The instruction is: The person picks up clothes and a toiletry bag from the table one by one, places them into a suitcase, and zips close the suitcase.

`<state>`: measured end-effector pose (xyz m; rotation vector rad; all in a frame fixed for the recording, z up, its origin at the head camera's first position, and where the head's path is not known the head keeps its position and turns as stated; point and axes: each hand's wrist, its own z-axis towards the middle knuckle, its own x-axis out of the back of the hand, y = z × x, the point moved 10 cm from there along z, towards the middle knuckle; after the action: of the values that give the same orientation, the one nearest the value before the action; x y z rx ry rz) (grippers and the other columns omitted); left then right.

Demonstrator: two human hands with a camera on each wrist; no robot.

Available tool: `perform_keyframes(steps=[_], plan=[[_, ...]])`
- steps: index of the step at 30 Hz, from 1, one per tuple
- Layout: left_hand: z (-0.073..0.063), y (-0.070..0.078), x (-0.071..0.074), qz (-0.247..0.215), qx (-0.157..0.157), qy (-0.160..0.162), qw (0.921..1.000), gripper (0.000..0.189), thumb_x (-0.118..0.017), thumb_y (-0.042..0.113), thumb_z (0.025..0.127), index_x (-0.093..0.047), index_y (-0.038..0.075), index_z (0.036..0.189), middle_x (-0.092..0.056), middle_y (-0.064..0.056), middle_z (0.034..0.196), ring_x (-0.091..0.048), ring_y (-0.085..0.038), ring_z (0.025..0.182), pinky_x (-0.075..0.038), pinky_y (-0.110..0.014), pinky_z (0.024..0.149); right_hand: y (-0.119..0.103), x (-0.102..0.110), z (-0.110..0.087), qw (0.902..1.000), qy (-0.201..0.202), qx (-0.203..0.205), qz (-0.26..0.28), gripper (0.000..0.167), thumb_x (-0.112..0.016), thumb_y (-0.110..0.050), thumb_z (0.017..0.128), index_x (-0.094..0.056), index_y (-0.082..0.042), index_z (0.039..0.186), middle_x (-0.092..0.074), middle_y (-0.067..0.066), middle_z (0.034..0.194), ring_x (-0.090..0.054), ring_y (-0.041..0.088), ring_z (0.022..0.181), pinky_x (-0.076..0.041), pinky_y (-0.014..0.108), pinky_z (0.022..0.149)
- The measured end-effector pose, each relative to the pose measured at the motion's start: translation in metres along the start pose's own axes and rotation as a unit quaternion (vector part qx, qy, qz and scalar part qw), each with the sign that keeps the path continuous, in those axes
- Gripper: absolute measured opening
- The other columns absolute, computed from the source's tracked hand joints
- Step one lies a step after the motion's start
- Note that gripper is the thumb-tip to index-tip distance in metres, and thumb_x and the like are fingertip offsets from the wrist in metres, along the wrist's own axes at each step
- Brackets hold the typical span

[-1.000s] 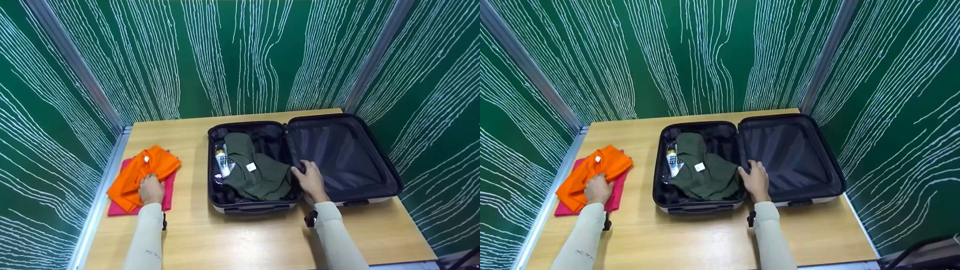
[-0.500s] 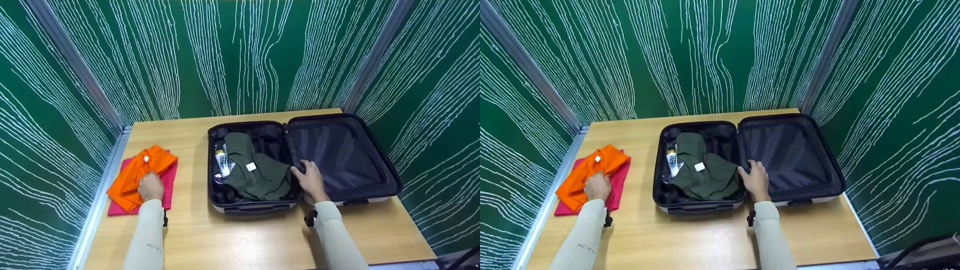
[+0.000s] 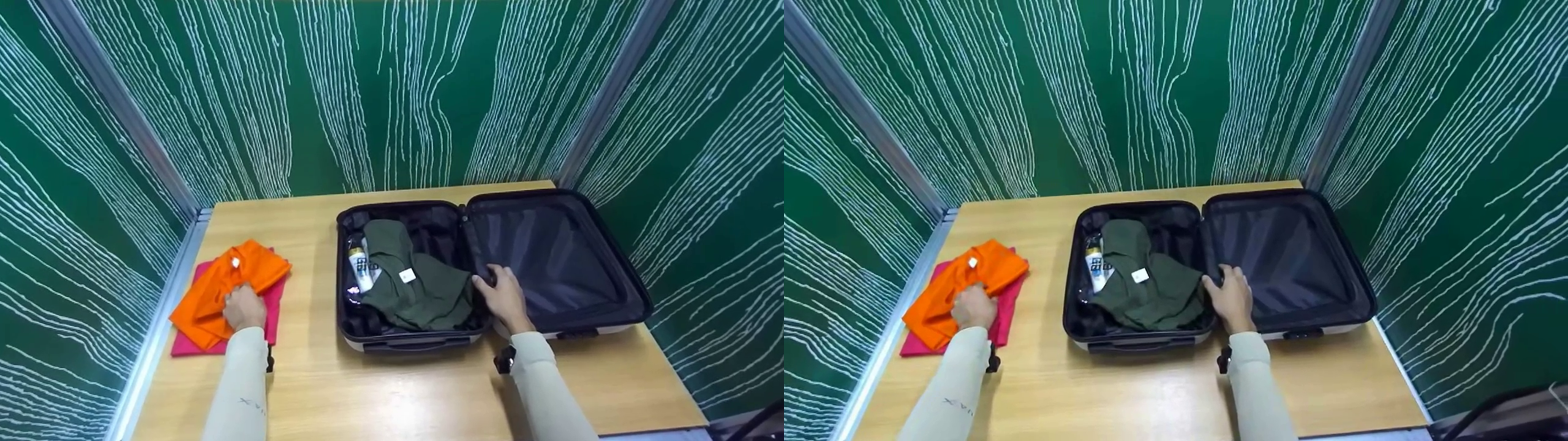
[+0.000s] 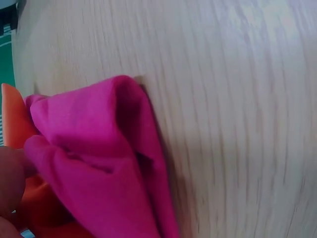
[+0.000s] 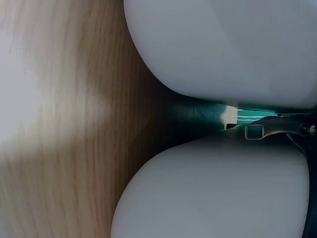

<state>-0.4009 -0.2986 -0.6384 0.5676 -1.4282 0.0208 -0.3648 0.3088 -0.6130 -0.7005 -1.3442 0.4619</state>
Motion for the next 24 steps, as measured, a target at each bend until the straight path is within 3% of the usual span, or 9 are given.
perform_keyframes(steps=[4,10,15,24], plan=[[-0.0009,-0.0014,0.0003,-0.005,0.019,0.007,0.9998,0.03,-0.064,0.018,0.097,-0.064,-0.001,0.12,-0.065,-0.026,0.118,-0.057,-0.048,0.114,-0.05,-0.066,0.092,-0.0014,0.0007,0.0005,1.0,-0.004,-0.001,0.001,0.06,-0.06,-0.042,0.101,-0.051,-0.004,0.146,-0.056,0.02,0.121,-0.056,0.037,0.105,-0.045,0.053,0.096],[-0.0024,-0.0028,-0.0007,0.003,0.028,0.008,0.9996,0.027,-0.052,0.013,0.102,-0.067,-0.006,0.116,-0.066,-0.027,0.113,-0.059,-0.046,0.108,-0.053,-0.065,0.09,0.0026,-0.0013,-0.0011,1.0,-0.004,0.001,0.001,0.06,-0.061,-0.043,0.101,-0.052,-0.004,0.146,-0.057,0.02,0.124,-0.057,0.037,0.109,-0.045,0.053,0.098],[-0.0027,-0.0047,0.0026,-0.006,0.025,0.027,0.9993,0.027,-0.054,0.015,0.102,-0.068,-0.006,0.114,-0.067,-0.031,0.11,-0.062,-0.049,0.104,-0.054,-0.065,0.086,0.0042,-0.0004,-0.0025,1.0,0.001,0.001,0.005,0.06,-0.062,-0.042,0.1,-0.053,-0.003,0.145,-0.057,0.021,0.124,-0.058,0.038,0.11,-0.045,0.053,0.098],[-0.003,-0.0087,0.006,-0.031,0.036,0.03,0.9984,0.03,-0.056,0.021,0.103,-0.066,-0.004,0.117,-0.067,-0.032,0.113,-0.062,-0.05,0.104,-0.053,-0.067,0.084,0.0021,0.0019,0.0001,0.9999,0.006,0.001,0.01,0.058,-0.064,-0.041,0.099,-0.055,-0.004,0.143,-0.058,0.021,0.126,-0.058,0.038,0.113,-0.045,0.052,0.1]])
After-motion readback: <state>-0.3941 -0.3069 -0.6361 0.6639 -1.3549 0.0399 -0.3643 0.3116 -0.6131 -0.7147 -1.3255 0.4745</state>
